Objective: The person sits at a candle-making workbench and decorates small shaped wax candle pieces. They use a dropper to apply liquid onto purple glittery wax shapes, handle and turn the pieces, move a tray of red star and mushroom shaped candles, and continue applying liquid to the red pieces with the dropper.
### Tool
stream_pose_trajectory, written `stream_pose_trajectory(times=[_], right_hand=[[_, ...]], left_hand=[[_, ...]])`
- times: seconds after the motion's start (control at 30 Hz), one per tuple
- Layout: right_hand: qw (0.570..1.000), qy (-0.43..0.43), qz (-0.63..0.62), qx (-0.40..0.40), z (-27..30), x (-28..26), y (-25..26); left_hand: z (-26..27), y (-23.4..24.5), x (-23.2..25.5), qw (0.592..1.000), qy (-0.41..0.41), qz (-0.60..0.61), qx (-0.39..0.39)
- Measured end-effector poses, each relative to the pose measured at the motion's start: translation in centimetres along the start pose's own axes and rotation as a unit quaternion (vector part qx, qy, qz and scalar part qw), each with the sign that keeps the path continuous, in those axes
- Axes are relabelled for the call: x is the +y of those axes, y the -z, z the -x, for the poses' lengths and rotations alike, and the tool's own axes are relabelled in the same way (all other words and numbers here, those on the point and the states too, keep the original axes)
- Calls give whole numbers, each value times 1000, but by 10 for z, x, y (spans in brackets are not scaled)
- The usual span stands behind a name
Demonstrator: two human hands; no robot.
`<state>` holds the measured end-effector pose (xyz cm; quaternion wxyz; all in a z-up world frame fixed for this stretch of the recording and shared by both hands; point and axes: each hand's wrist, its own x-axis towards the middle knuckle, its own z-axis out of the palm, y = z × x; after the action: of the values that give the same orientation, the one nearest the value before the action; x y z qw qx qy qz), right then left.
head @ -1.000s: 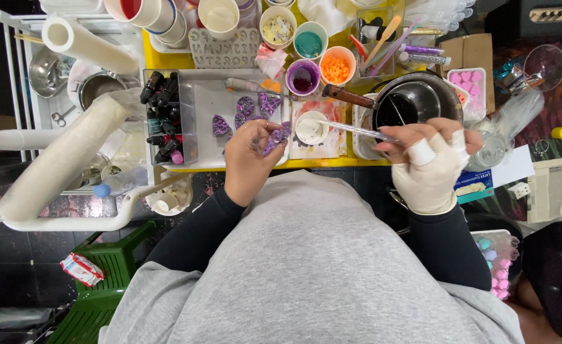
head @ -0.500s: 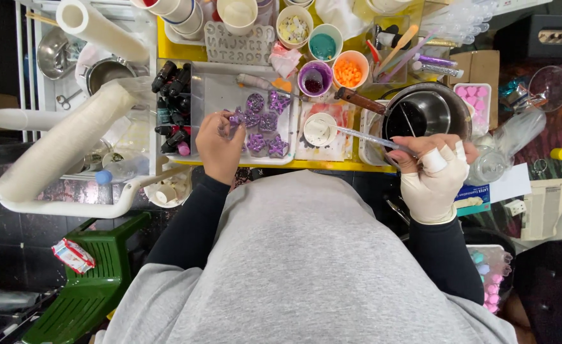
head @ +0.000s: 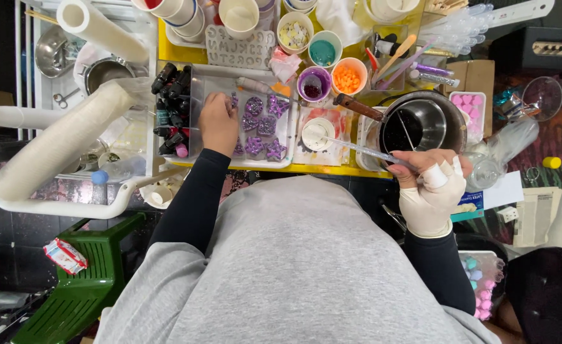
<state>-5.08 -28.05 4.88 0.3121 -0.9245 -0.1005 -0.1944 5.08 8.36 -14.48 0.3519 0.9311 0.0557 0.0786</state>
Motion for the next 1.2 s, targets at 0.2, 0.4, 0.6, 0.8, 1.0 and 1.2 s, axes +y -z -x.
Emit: stream_pose_trajectory(times=[0.2, 0.4, 0.6, 0.8, 1.0, 1.2], right_hand=[[1000, -21, 6, 0, 2, 0, 3], [999, -30, 21, 4, 1, 0, 2], [999, -45, 10, 9, -2, 4, 2], [954, -183, -234, 44, 2, -4, -1], [999, 21, -27, 33, 12, -16, 4], [987, 160, -19, -1, 45, 2, -24]], left_hand=[[-5, -1, 6, 998, 32, -31, -53], [8, 24, 27, 996, -76, 29, 44], [33, 72, 87, 980, -134, 136, 53], [57, 66, 115, 946, -168, 272, -57], [64, 43, 108, 718, 67, 642, -262], [60, 33, 99, 820, -47, 520, -235]])
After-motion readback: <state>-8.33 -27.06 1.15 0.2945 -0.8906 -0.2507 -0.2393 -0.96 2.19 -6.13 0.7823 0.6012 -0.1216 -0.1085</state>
